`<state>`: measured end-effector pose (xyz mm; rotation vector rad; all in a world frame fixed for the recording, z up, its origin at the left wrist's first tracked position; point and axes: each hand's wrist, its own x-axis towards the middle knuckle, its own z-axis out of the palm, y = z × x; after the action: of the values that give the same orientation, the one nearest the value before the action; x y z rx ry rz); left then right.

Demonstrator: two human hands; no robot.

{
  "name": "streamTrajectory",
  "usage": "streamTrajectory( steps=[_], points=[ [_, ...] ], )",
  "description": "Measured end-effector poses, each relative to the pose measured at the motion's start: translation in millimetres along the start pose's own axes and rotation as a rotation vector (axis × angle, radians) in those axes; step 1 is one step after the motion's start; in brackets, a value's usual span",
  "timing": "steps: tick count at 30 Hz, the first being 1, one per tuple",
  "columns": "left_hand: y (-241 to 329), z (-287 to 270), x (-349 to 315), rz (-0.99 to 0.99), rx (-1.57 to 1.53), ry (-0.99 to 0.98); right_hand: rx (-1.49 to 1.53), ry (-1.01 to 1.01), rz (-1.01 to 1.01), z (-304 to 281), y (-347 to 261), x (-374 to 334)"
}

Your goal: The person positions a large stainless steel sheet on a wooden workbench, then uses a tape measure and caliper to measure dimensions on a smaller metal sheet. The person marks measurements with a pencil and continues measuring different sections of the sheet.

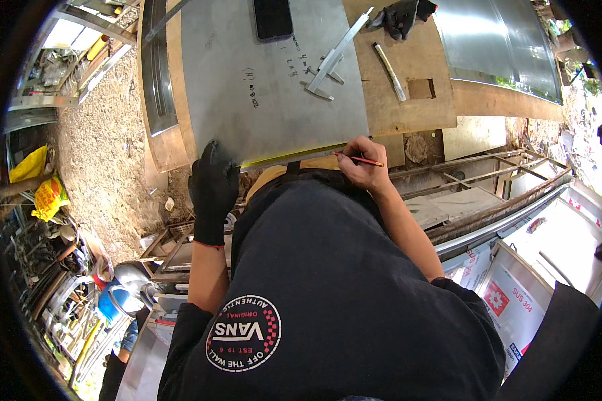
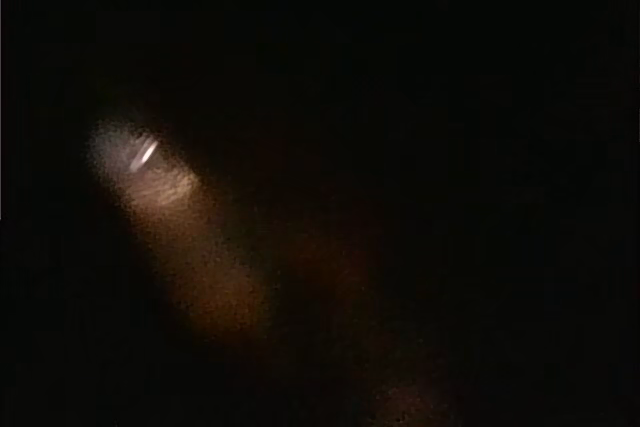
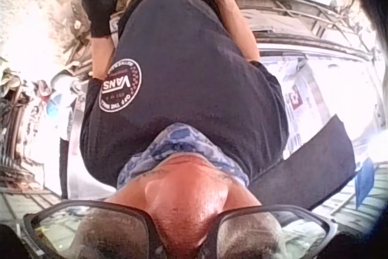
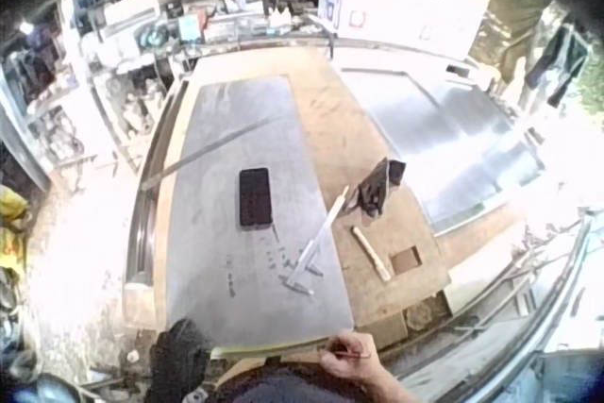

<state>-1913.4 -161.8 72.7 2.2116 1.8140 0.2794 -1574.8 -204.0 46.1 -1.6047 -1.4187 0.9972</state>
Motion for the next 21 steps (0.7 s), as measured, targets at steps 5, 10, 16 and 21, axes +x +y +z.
streamTrajectory(
  steps=[5, 10, 16, 21],
  points=[
    [-30.6, 24.5, -1.9, 0.244, 0.08, 0.087, 0.159, 0.033, 0.033, 6.0, 9.0, -3.5],
    [-3.2, 5.9, -0.2, 0.072, 0.023, -0.026, 0.126, 0.019, 0.007, 2.6, 4.4, 0.8],
    [2.1, -4.4, 5.9, 0.055, -0.005, -0.065, 0.088, 0.078, -0.028, 2.6, -2.9, 0.0],
    [-13.5, 4.4, 2.9, 0.201, -0.01, 0.004, 0.088, 0.05, -0.001, 3.1, -6.8, 0.2]
  ],
)
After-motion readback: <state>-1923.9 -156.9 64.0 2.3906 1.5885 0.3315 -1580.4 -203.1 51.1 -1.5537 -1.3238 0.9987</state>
